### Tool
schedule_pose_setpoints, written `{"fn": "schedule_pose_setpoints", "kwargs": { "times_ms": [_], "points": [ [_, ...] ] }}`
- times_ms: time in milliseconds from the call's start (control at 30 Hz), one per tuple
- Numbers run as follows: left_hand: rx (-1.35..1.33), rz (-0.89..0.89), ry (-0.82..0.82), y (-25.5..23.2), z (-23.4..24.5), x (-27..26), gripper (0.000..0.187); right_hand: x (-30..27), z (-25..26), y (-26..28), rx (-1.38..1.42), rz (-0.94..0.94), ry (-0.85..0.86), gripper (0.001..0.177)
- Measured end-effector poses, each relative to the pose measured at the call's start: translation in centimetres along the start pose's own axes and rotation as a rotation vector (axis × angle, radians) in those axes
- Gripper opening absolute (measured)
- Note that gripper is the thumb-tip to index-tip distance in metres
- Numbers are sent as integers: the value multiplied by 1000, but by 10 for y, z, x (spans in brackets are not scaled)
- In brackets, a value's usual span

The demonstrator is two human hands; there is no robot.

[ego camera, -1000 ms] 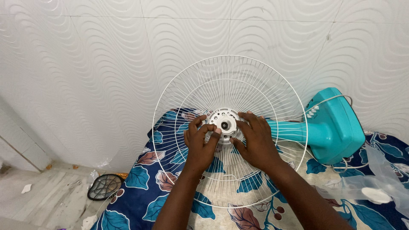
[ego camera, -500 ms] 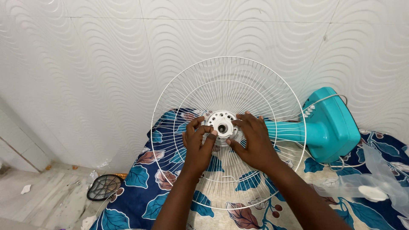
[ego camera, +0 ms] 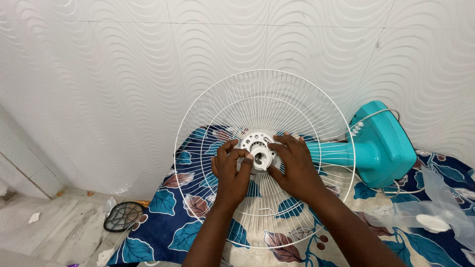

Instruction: The person disassembles a teal electric fan by hand, removing the front grille, fan blades, and central hub components. They place each part on the table and use a yellow screwdriver to loosen a screw on the motor housing.

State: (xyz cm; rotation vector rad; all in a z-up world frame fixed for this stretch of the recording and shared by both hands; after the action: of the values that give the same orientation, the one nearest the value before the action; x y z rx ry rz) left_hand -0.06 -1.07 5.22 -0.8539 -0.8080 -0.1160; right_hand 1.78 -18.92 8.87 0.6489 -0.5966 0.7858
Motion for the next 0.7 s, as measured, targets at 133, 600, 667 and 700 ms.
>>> {"fn": "schedule_pose_setpoints", "kwargs": {
  "times_ms": [133,600,667,700],
  "points": [
    [46,49,-30,-2,-1,-4,16,-1,3,6,8,13,6,59],
    [93,105,8,11,4,-16,18,-10,-3,8,33,-11,66,59],
    [111,93,7,12,4,-19,18,-12,-3,10,43,-8,85,59],
    [111,85,0,11,5,-20,18,-13,-3,12,49,-14,91,60]
  ]
}}
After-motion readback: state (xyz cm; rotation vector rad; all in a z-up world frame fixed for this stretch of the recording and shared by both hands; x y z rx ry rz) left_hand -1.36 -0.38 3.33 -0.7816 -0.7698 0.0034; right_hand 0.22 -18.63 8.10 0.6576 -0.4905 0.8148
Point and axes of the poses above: each hand's wrist, its own x-axis towards the middle knuckle, its own z-axis out of the back of the hand, y = z × x, the point moved 5 cm from there along x, towards the middle knuckle, and after that the axes turned 12 degrees about x, right-handed, at the moved point
